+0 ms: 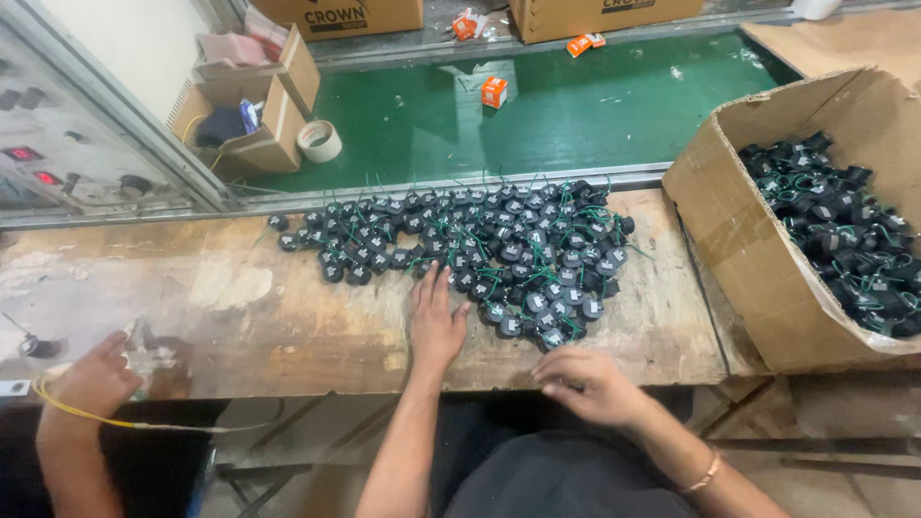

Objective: The person picks black plug components with green wires from a pile on the workbench, twists and joins the wire ends to the plug terminals by hand, and sets the finished plug on the table, repeating this assembly cycle continuously.

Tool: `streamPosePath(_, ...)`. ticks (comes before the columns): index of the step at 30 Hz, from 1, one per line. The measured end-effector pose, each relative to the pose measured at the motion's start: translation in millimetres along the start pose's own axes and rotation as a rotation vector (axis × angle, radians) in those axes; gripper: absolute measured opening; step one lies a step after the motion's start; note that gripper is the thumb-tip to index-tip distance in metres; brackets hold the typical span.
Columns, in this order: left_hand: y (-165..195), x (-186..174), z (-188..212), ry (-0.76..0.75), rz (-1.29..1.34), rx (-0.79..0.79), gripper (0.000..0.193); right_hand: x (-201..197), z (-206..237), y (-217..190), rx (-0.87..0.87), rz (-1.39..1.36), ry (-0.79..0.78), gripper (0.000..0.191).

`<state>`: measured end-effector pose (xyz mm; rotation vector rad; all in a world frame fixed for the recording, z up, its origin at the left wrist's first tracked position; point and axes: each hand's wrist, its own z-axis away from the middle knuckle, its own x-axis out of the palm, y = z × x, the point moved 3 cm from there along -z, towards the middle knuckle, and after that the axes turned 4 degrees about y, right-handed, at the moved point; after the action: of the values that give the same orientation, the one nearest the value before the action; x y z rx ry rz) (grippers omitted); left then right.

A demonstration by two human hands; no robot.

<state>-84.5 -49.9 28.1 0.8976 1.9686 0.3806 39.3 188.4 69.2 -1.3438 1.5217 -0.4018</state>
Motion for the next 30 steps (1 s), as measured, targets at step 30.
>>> streamPosePath(30,53.0,-23.1,41.3,-0.085,0.56,0.355,0.023,86.5,-11.1,92.3,0.452,-0.393,0.041,0.039)
